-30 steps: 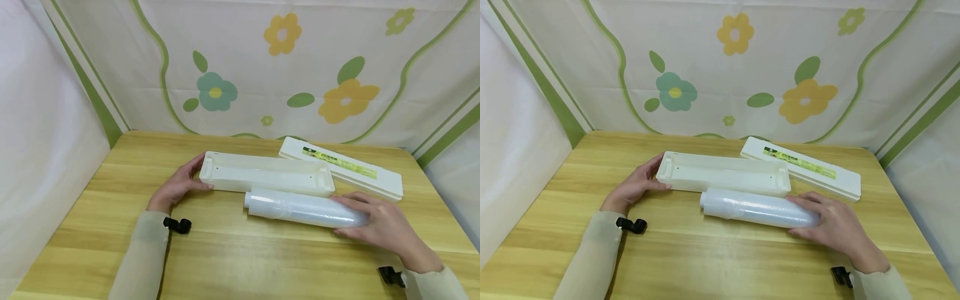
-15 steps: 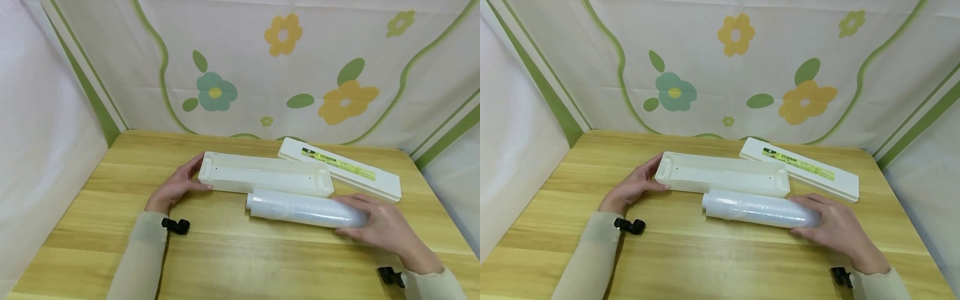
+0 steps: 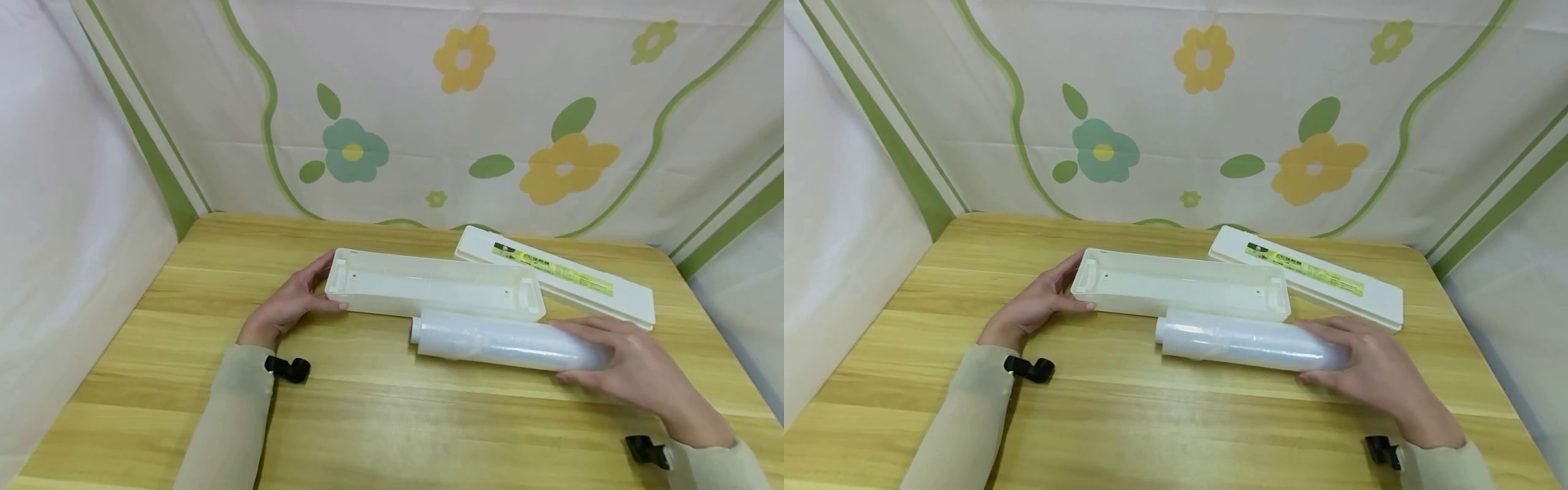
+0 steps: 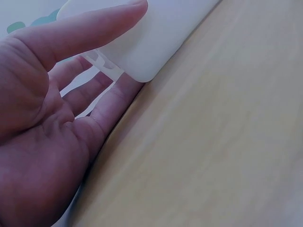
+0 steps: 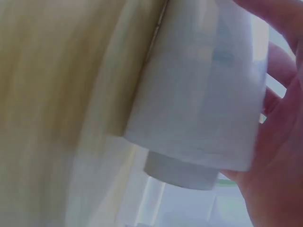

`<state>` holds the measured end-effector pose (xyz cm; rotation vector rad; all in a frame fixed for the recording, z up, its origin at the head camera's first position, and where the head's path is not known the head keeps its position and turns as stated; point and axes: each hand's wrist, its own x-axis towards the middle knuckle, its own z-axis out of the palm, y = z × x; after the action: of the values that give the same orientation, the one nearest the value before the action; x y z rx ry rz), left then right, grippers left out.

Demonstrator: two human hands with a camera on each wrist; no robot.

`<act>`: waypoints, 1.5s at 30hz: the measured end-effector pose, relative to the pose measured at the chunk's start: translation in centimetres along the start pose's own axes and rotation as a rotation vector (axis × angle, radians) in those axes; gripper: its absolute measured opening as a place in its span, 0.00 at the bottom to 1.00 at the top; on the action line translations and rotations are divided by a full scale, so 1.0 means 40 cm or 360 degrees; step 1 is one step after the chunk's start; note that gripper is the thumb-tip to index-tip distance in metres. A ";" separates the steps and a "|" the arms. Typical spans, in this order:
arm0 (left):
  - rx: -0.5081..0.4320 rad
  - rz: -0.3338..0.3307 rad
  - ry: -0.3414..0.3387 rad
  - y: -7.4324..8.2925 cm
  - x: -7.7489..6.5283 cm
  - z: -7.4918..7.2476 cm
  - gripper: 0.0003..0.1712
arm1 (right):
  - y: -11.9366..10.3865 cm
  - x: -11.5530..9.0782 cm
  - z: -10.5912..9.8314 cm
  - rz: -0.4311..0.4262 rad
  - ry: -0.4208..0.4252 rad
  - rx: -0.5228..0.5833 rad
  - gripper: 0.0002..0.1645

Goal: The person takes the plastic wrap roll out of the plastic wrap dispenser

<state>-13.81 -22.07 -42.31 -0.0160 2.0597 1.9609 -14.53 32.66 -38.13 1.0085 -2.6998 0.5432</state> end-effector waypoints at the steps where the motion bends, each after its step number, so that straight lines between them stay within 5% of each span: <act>1: -0.0001 -0.0001 -0.0002 0.000 0.000 -0.001 0.68 | 0.002 0.000 -0.002 0.0005 -0.0003 -0.0001 0.50; 45: -0.0006 0.0061 0.0014 -0.003 -0.005 0.002 0.63 | 0.019 -0.017 -0.006 0.0176 -0.0069 0.0089 0.50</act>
<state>-13.58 -22.06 -42.37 0.0145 2.0765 1.9906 -14.49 33.70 -38.32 0.8984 -2.8061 0.6270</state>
